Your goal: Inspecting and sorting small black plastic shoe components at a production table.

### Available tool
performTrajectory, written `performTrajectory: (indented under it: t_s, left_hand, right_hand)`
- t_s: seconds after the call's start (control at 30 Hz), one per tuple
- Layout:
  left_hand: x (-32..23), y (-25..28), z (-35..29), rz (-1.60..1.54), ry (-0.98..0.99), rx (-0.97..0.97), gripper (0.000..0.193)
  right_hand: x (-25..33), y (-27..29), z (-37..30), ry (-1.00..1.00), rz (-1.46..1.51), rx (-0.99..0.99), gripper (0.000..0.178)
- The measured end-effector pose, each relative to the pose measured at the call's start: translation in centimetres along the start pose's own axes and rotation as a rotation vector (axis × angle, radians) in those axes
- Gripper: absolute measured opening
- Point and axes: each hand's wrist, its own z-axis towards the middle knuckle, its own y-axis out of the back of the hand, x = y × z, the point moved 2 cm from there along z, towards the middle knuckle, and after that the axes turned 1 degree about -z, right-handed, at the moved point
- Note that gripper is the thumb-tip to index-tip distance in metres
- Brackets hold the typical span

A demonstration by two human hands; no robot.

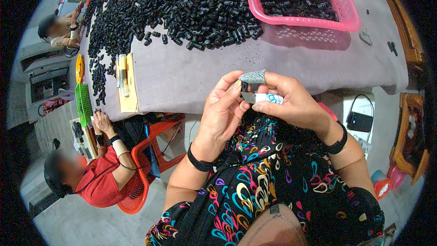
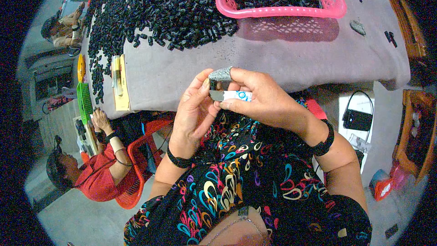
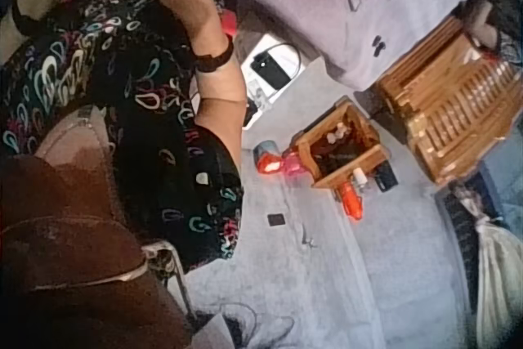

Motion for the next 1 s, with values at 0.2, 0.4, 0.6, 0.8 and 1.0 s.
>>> performTrajectory:
  t_s: [0.2,0.4,0.6,0.8,1.0]
  left_hand:
    - [-0.1,-0.2,-0.1,0.001,0.011,0.064,0.029]
    - [0.0,-0.2,-0.1,-0.009,0.019,0.036,0.03]
    - [0.4,0.4,0.0,-0.059,0.023,0.096,0.036]
    - [0.4,0.4,0.0,0.003,-0.052,0.168,0.037]
    - [0.3,0.3,0.0,-0.003,-0.067,0.215,0.045]
  right_hand:
    - [-0.5,0.2,0.2,0.001,0.009,0.009,0.033]
    - [0.0,0.2,0.2,-0.004,0.106,0.034,0.033]
    - [-0.7,0.1,0.2,-0.024,0.168,0.054,0.032]
    - [-0.5,0.0,0.1,-0.015,0.142,0.054,0.032]
    - [-0.3,0.3,0.3,0.034,0.116,0.041,0.034]
